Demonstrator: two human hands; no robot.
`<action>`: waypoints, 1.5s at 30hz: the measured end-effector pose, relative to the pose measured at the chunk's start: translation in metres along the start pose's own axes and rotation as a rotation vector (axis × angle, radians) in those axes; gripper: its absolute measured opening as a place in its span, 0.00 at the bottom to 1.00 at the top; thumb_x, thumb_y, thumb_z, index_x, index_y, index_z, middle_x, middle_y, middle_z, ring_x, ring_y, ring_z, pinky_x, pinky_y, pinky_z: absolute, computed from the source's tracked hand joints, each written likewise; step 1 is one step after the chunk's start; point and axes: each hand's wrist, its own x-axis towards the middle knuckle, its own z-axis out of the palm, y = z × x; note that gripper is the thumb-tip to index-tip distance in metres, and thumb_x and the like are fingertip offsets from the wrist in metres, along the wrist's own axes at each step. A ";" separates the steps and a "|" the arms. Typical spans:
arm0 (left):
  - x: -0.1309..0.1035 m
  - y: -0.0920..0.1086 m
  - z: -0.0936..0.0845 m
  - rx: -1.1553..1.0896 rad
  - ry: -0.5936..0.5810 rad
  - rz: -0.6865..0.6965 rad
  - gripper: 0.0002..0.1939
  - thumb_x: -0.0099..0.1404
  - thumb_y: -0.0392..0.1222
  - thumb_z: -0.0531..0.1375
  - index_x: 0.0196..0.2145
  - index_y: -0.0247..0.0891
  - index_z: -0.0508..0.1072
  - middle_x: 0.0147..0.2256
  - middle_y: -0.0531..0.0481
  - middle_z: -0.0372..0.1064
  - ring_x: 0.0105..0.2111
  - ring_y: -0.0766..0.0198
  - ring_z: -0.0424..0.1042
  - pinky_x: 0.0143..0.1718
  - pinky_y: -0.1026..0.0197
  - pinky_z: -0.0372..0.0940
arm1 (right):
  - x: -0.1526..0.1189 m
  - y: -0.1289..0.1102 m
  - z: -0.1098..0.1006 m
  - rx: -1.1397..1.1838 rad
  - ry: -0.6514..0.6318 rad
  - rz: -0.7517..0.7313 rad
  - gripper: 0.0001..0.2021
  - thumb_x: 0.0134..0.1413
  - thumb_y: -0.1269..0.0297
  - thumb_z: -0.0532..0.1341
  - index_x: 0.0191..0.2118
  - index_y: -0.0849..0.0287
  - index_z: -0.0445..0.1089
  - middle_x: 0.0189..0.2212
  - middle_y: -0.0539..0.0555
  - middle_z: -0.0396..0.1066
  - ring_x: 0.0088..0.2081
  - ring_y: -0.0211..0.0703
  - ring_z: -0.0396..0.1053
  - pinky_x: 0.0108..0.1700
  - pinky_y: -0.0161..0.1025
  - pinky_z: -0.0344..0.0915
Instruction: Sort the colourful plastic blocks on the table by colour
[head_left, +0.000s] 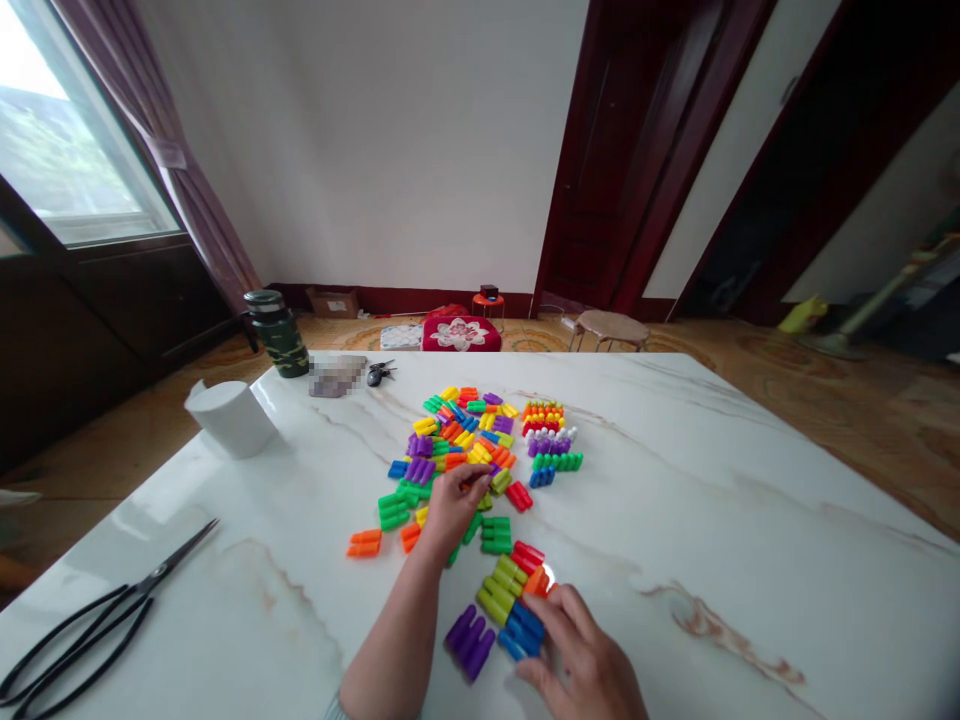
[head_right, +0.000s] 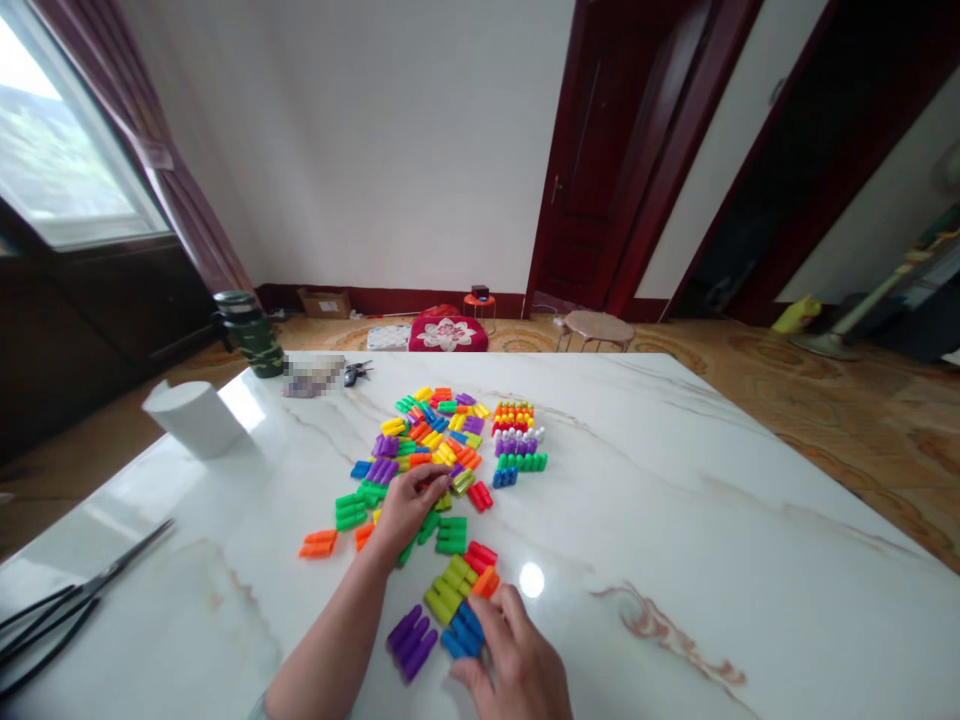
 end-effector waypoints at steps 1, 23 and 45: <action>0.000 0.000 0.000 -0.004 -0.004 0.000 0.13 0.62 0.46 0.61 0.39 0.36 0.79 0.34 0.48 0.78 0.32 0.61 0.76 0.33 0.63 0.70 | -0.004 0.002 0.008 -0.035 0.008 -0.013 0.25 0.42 0.73 0.66 0.50 0.52 0.69 0.38 0.50 0.71 0.35 0.41 0.75 0.34 0.29 0.70; 0.002 -0.005 -0.001 0.011 -0.028 -0.017 0.16 0.60 0.49 0.61 0.40 0.36 0.79 0.35 0.47 0.78 0.33 0.58 0.76 0.33 0.62 0.70 | 0.043 0.000 -0.019 0.106 0.109 0.130 0.05 0.56 0.61 0.62 0.38 0.50 0.74 0.36 0.51 0.73 0.39 0.44 0.70 0.42 0.37 0.65; 0.002 0.002 -0.002 -0.020 -0.003 -0.044 0.17 0.59 0.50 0.62 0.39 0.35 0.80 0.32 0.46 0.78 0.30 0.60 0.76 0.30 0.63 0.70 | 0.123 0.130 0.011 0.228 0.556 0.316 0.14 0.55 0.61 0.55 0.41 0.60 0.75 0.38 0.58 0.74 0.39 0.46 0.70 0.43 0.45 0.67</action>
